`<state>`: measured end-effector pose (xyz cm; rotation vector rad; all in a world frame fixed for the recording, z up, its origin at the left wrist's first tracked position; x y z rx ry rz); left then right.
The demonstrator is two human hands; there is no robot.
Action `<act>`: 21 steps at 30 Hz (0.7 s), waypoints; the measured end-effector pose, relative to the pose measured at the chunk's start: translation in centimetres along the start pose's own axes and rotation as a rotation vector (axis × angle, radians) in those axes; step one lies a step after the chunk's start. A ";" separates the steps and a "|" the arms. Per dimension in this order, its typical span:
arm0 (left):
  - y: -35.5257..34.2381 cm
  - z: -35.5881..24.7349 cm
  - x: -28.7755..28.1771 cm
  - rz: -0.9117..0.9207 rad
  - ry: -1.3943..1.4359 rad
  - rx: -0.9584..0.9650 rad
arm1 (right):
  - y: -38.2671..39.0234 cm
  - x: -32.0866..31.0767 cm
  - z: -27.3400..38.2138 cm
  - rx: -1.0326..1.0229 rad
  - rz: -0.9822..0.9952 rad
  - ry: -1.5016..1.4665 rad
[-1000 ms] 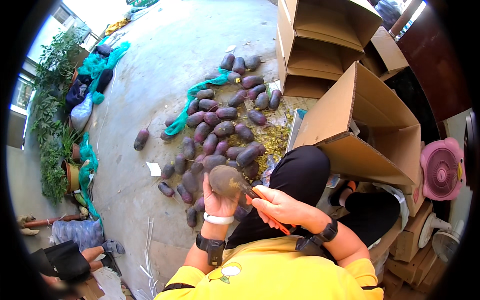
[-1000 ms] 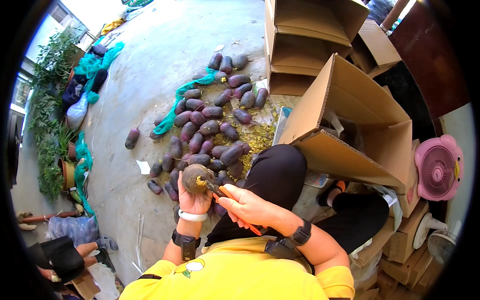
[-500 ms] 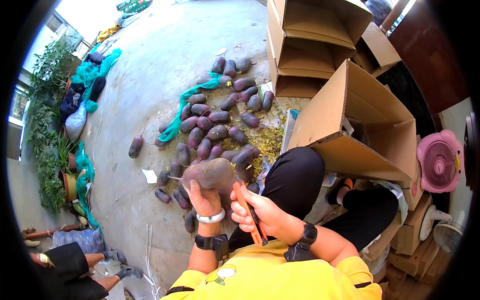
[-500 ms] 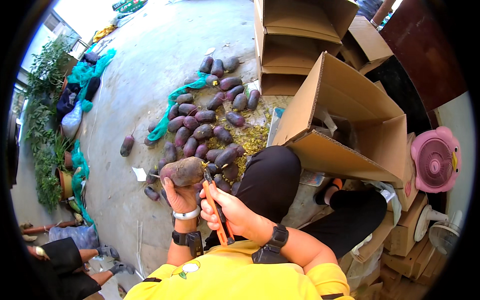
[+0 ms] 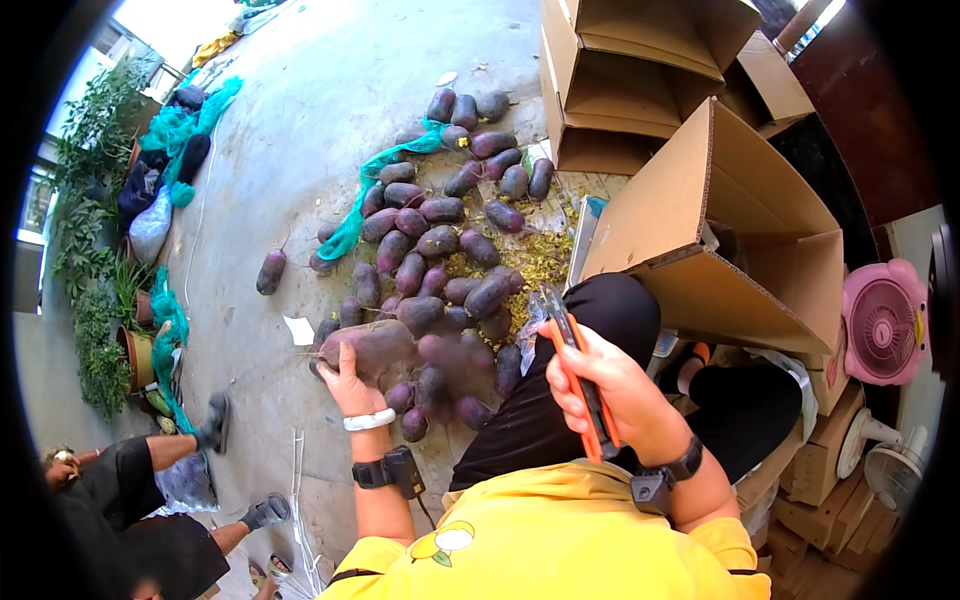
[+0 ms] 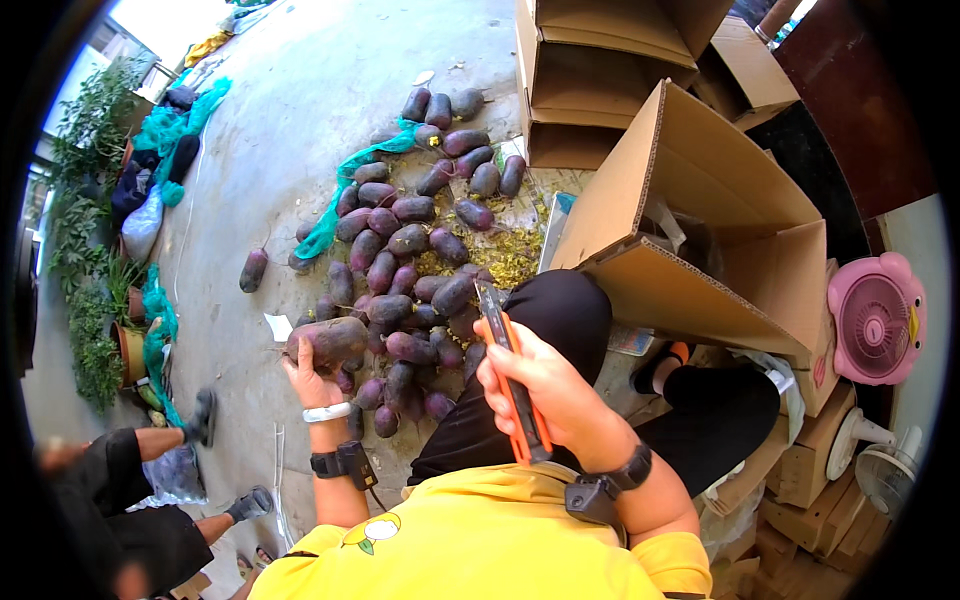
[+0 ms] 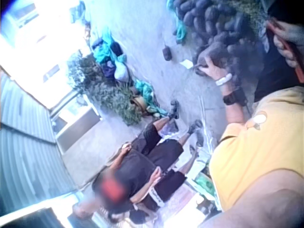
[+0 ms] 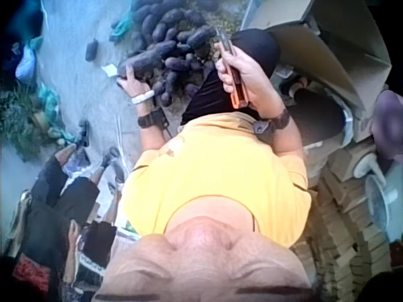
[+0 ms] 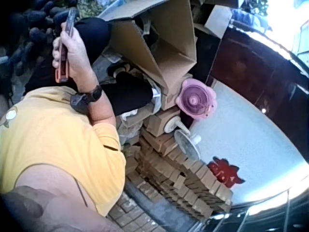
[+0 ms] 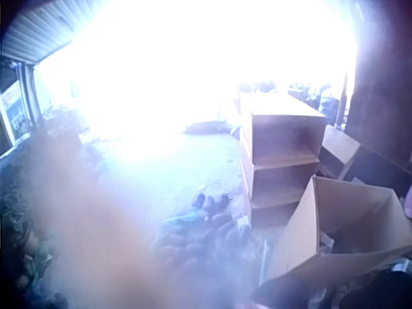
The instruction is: The person trims the stems of passion fruits using shears, places the fruits into a plastic bag inside a cardboard box on a scale, ties the bag, and seals the box using a tape dispenser.
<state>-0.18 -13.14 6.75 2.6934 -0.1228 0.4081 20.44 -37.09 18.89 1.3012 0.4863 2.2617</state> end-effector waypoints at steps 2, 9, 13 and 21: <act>-0.7 0.4 -1.1 0.043 0.085 -0.083 | 1.9 0.0 0.7 0.026 -0.009 0.138; -2.3 0.7 0.6 0.279 0.275 -0.251 | 11.0 -1.8 4.3 -0.358 -0.362 0.320; -0.5 -2.5 7.1 0.483 0.121 -0.160 | 17.0 -4.8 7.0 -0.849 -0.530 0.354; 12.6 -12.9 28.9 1.048 -0.113 0.355 | 23.3 -12.3 12.2 -1.381 -1.223 0.421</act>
Point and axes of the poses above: each hand's wrist, its own y-axis away from the middle knuckle, its own x-axis out of the palm, z = x × y, the point moved 4 cm from there along -y, towards the middle knuckle, and after that the axes turned 3 degrees about -x, right-handed, at the moved point
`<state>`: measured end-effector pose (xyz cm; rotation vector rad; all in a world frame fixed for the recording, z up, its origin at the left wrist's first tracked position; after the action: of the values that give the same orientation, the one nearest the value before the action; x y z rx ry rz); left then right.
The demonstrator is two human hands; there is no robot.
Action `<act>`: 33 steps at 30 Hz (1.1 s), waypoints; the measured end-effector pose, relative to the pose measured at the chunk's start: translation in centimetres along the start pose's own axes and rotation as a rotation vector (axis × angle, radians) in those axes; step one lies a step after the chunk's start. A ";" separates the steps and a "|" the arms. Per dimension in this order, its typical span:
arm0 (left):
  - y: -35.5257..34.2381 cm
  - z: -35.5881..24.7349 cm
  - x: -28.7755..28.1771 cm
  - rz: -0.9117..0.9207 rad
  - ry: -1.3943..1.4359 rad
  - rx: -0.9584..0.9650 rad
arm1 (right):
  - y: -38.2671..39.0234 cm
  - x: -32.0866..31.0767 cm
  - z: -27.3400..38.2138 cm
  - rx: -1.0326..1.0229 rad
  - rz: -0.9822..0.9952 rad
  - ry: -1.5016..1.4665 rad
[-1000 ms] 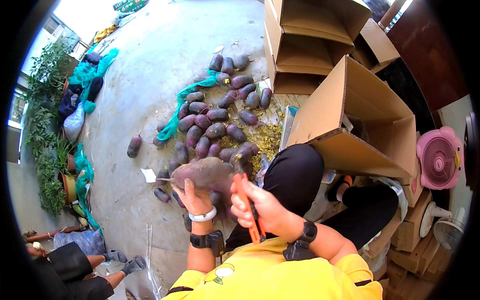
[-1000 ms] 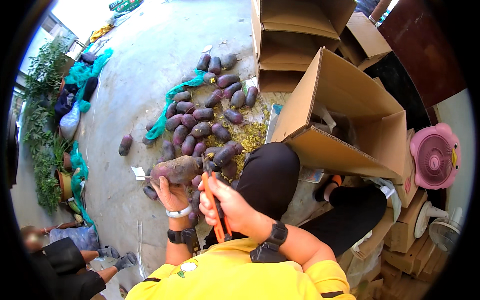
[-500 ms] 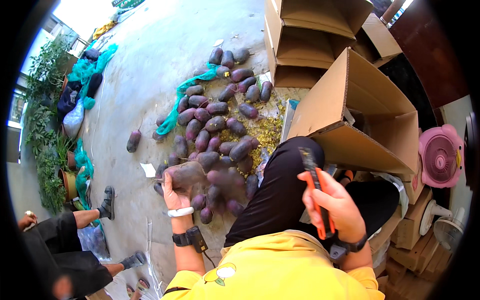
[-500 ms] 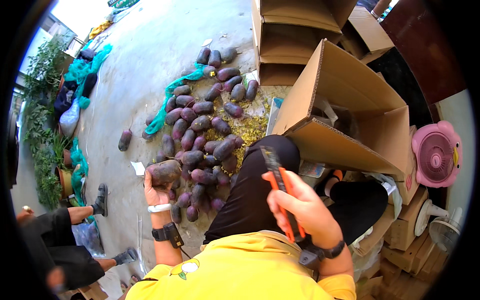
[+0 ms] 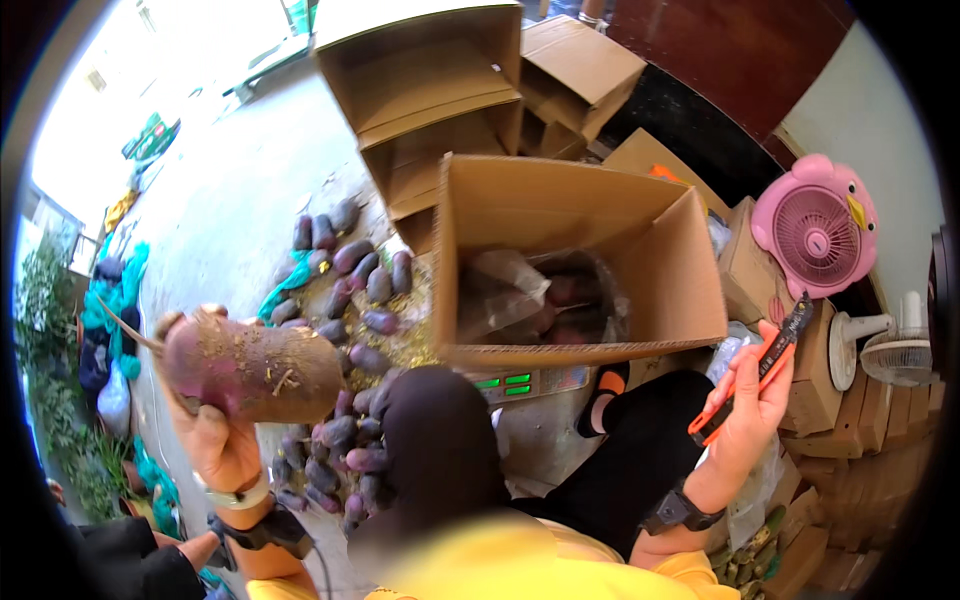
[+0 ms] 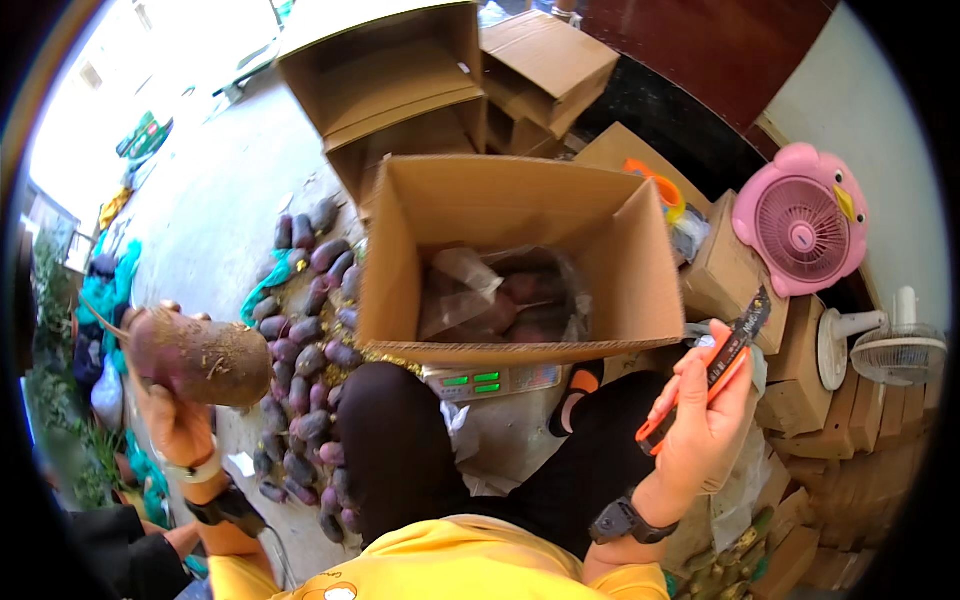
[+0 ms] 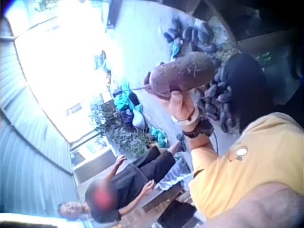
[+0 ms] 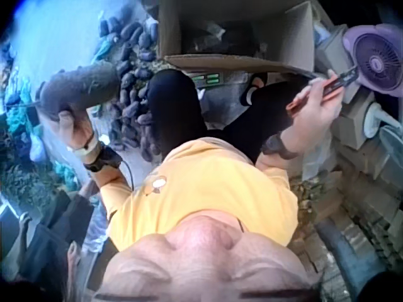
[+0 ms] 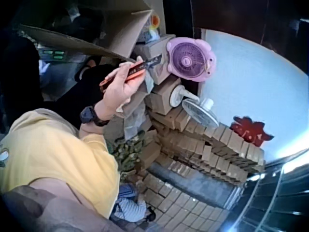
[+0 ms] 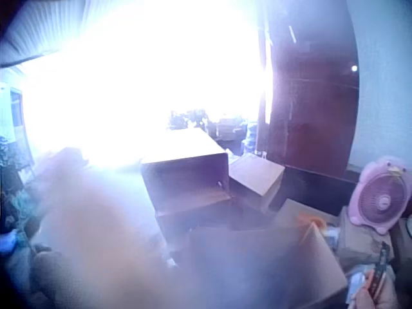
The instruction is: The person trims the stems of passion fruits using shears, places the fruits into a plastic bag inside a cardboard box on a scale, ties the bag, and seals the box using a tape dispenser.
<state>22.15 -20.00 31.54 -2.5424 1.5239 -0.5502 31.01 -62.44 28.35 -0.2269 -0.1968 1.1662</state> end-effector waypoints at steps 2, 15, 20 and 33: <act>-3.9 -0.9 6.1 0.263 -0.123 -0.011 | -1.2 -0.7 -1.4 0.043 -0.083 0.017; -8.0 19.7 33.2 1.508 -0.711 0.008 | -2.9 -2.1 -6.6 0.223 -0.124 -0.066; -5.9 28.3 32.9 1.866 -1.085 0.020 | -3.0 -2.6 -7.0 0.269 -0.101 -0.076; -7.8 37.5 22.6 1.753 -1.795 -0.379 | -3.1 -2.7 -7.7 0.229 -0.068 -0.160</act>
<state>52.14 -38.85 4.59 -0.1284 1.7748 1.6186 34.77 -66.70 21.76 0.0743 -0.2077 1.1294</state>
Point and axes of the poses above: each hand's wrist, its own y-axis away from the middle knuckle, its own x-axis out of the palm, z = x × y, the point moved 4 cm from there along -y, towards the middle knuckle, and after that the axes turned 3 degrees about -x, right-handed, at the moved point
